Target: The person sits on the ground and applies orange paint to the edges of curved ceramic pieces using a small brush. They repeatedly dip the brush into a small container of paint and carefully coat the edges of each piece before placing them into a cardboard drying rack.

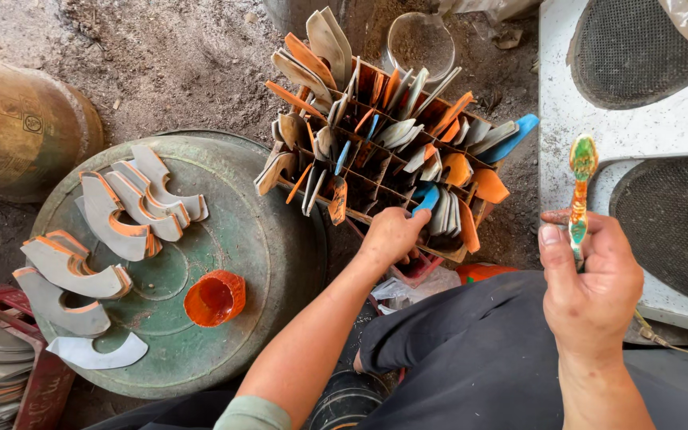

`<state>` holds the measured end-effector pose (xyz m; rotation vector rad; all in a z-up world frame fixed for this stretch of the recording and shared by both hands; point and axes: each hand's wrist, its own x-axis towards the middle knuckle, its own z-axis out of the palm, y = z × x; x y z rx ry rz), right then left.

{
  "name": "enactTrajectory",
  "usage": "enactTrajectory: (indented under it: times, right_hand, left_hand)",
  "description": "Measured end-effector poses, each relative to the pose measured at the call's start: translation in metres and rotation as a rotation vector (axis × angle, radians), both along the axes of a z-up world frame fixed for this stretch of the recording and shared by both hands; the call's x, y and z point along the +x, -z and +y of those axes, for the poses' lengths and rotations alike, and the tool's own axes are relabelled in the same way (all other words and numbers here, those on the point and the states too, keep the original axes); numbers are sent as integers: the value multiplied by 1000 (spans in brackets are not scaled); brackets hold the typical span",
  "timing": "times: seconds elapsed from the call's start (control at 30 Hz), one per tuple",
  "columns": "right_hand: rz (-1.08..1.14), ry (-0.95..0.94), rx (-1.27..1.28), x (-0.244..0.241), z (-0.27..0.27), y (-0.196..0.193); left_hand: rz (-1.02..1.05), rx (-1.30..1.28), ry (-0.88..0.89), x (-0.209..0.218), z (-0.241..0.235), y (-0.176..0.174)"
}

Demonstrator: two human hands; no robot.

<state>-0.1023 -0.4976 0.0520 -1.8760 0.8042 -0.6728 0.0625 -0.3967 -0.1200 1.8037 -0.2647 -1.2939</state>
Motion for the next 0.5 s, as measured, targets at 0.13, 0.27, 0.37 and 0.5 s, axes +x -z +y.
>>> enactTrajectory:
  times: [0.13, 0.27, 0.37, 0.5]
  right_hand:
    - [37, -1, -55, 0, 3, -1]
    - [42, 15, -43, 1, 5, -2]
    - [50, 31, -26, 3, 8, -3]
    - [35, -4, -90, 3, 8, -4]
  left_hand:
    - [51, -47, -150, -5, 3, -9]
    - [79, -89, -206, -8, 2, -21]
    - [95, -44, -153, -11, 2, -26]
    - [34, -20, -50, -8, 1, -22]
